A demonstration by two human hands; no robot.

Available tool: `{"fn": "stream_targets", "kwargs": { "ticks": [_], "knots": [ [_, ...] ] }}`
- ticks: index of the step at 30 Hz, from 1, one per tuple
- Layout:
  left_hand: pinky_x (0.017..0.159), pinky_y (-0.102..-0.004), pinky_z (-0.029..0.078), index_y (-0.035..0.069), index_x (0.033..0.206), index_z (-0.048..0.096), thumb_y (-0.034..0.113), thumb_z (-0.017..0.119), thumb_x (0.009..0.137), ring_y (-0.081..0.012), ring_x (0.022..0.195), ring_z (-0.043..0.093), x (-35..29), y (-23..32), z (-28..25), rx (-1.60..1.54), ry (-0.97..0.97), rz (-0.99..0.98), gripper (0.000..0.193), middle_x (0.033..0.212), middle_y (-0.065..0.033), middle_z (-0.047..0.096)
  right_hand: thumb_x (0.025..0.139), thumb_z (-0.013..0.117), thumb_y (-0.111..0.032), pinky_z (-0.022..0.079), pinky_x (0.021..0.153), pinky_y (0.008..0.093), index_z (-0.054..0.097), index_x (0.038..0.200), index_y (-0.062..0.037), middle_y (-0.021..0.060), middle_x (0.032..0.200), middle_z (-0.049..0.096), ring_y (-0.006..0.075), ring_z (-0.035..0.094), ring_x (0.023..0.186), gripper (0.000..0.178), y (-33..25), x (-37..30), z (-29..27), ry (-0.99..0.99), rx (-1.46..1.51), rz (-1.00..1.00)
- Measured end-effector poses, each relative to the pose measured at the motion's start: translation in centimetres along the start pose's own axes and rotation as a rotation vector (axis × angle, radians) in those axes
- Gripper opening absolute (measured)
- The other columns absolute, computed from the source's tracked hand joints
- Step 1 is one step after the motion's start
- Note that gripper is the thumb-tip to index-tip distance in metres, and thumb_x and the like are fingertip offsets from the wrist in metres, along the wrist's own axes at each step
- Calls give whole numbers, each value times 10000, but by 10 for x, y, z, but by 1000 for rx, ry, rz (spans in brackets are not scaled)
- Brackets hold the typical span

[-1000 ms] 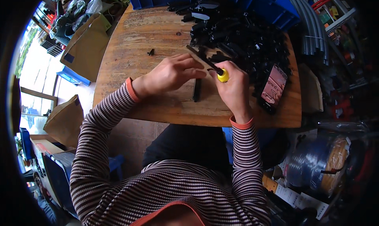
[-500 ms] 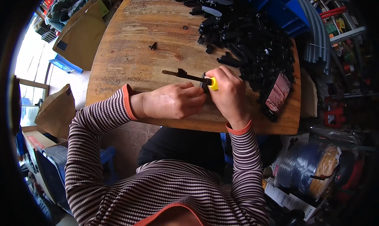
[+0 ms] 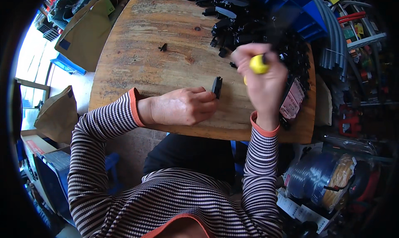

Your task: Assembling black plastic components using a screwdriver at a workbench.

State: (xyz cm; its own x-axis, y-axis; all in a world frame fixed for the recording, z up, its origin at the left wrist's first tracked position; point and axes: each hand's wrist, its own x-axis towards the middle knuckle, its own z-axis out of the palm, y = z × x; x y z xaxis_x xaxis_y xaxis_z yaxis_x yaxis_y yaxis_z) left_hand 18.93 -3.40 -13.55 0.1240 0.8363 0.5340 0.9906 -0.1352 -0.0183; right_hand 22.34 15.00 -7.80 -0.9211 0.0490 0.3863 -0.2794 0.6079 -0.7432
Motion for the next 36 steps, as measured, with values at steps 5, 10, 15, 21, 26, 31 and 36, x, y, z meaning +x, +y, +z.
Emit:
{"fn": "stream_targets", "kwargs": {
  "ticks": [5, 10, 15, 21, 26, 31, 36],
  "knots": [
    [775, -290, 481, 86, 790, 613, 162, 597, 736, -180, 900, 542, 1, -6, 0, 29, -41, 8, 95, 878, -24, 550, 863, 630, -23, 494, 604, 246, 636, 877, -29, 17, 797, 658, 102, 603, 667, 17, 16, 9, 27, 216, 534, 45],
    [855, -341, 484, 52, 1039, 614, 128, 613, 767, -231, 1039, 568, 3, -16, 7, -30, 7, -63, 282, 1127, -100, 585, 830, 676, -68, 503, 605, 289, 618, 829, -21, 57, 774, 664, 159, 627, 666, 74, 31, 37, 2, 163, -3, 84],
    [842, -360, 484, 52, 1042, 604, 87, 655, 731, -268, 1042, 573, -1, -43, 4, -193, -35, -442, 317, 1092, -110, 587, 792, 711, -134, 536, 629, 380, 617, 801, -24, 158, 817, 660, 269, 665, 715, 145, 54, 42, 22, -11, -592, -61],
    [818, -377, 492, 50, 1049, 597, 46, 672, 695, -326, 994, 580, -12, -76, -5, -203, 184, -905, 363, 988, -132, 590, 775, 705, -126, 543, 671, 407, 624, 786, -14, 188, 843, 661, 346, 654, 779, 140, 44, 39, 28, -135, -663, -53],
    [750, -391, 512, 45, 1051, 595, 40, 662, 713, -340, 872, 604, 5, -86, 8, -96, 325, -820, 345, 947, -145, 591, 775, 708, -141, 520, 628, 413, 628, 798, -20, 169, 746, 657, 383, 636, 720, 147, 63, 47, 19, -11, -628, -8],
    [688, -393, 524, 49, 1015, 618, 58, 664, 731, -318, 794, 632, 21, -101, 41, 216, 311, -690, 288, 933, -139, 600, 808, 688, -118, 509, 570, 354, 636, 814, -13, 132, 658, 647, 312, 650, 623, 118, 55, 43, -2, 309, -524, -91],
    [626, -366, 520, 46, 933, 654, 78, 667, 746, -252, 711, 643, 16, -105, 5, 231, 232, -861, 190, 818, -113, 626, 826, 689, -82, 462, 560, 256, 646, 837, -6, 66, 637, 627, 126, 598, 588, 88, 43, 7, -24, 315, -193, 15]
  ]
}}
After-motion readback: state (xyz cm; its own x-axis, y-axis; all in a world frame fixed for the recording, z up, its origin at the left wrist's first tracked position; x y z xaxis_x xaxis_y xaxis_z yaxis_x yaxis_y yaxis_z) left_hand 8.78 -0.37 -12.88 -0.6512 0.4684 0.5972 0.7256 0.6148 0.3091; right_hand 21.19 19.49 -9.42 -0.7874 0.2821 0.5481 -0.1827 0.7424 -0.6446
